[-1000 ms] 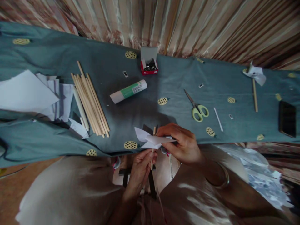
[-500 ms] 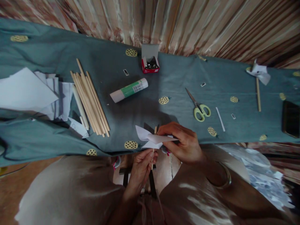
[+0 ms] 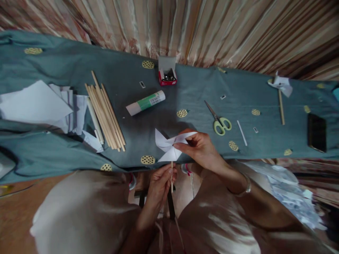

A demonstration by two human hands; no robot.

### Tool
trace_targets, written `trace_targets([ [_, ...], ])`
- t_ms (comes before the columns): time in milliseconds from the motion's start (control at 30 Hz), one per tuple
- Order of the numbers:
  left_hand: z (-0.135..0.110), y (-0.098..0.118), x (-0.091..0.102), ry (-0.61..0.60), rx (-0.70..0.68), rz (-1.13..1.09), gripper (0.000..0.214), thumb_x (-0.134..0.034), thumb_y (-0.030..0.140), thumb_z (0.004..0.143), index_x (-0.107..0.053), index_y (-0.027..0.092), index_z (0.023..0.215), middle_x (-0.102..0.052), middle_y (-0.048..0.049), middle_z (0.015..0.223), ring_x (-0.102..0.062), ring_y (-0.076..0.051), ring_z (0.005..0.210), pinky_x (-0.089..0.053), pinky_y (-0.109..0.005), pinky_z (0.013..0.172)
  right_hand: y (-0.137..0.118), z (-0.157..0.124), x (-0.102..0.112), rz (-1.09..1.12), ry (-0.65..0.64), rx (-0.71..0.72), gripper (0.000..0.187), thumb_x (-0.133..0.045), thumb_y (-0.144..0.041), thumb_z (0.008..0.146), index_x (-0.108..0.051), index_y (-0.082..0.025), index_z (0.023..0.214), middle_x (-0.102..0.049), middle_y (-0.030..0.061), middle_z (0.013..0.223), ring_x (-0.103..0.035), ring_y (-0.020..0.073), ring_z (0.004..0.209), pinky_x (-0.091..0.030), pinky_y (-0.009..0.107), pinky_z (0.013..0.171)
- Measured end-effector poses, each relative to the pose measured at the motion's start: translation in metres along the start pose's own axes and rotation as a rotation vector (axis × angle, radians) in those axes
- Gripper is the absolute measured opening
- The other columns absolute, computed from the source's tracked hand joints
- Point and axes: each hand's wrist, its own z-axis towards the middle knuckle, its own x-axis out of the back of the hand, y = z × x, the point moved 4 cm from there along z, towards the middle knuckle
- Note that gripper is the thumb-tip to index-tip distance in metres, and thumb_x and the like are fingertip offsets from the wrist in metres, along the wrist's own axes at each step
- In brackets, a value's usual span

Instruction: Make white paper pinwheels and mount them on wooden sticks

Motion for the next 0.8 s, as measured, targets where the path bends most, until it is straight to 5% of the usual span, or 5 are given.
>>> trace_targets([
  [267, -0.007, 0.006, -0.009, -0.03, -0.031, -0.052, 0.039, -0.094, 0.027, 0.048, -0.077, 0.013, 0.081, -0.072, -0.0023, 0.066, -0.057, -0.005, 0.049, -0.046, -0.016, 0.05, 0.011, 0.02, -0.003, 0.193, -0.05, -0.077, 0.032, -0.089, -0.036, 0.053, -0.066, -0.019, 0.067, -0.065, -0.0058, 0.06, -0.06, 0.0109, 0.059, -0.051, 0.025, 0.062],
  [433, -0.01, 0.008, -0.011, -0.013, -0.034, -0.057, 0.039, -0.093, 0.02, 0.049, -0.076, 0.012, 0.084, -0.073, -0.0027, 0.071, -0.062, -0.007, 0.053, -0.05, -0.017, 0.054, 0.011, 0.03, -0.005, 0.182, -0.117, -0.099, 0.031, -0.087, -0.031, 0.051, -0.069, -0.017, 0.072, -0.073, -0.0011, 0.072, -0.066, 0.0139, 0.068, -0.053, 0.027, 0.069],
  [567, -0.012, 0.01, -0.013, 0.011, -0.033, -0.059, 0.034, -0.09, 0.015, 0.052, -0.075, 0.012, 0.082, -0.072, -0.0021, 0.07, -0.063, -0.007, 0.053, -0.05, -0.016, 0.053, 0.01, 0.042, -0.007, 0.094, -0.229, -0.132, 0.022, -0.081, -0.017, 0.052, -0.069, -0.016, 0.071, -0.074, -0.0004, 0.073, -0.067, 0.0147, 0.07, -0.052, 0.025, 0.067],
  [800, -0.012, 0.011, -0.013, -0.004, -0.056, -0.053, 0.024, -0.083, 0.009, 0.063, -0.073, 0.012, 0.085, -0.07, -0.0017, 0.07, -0.06, -0.006, 0.053, -0.048, -0.016, 0.054, 0.006, 0.065, -0.003, -0.264, -0.24, -0.189, 0.024, -0.083, -0.008, 0.05, -0.07, -0.014, 0.069, -0.075, 0.0014, 0.074, -0.069, 0.0196, 0.08, -0.053, 0.026, 0.074],
])
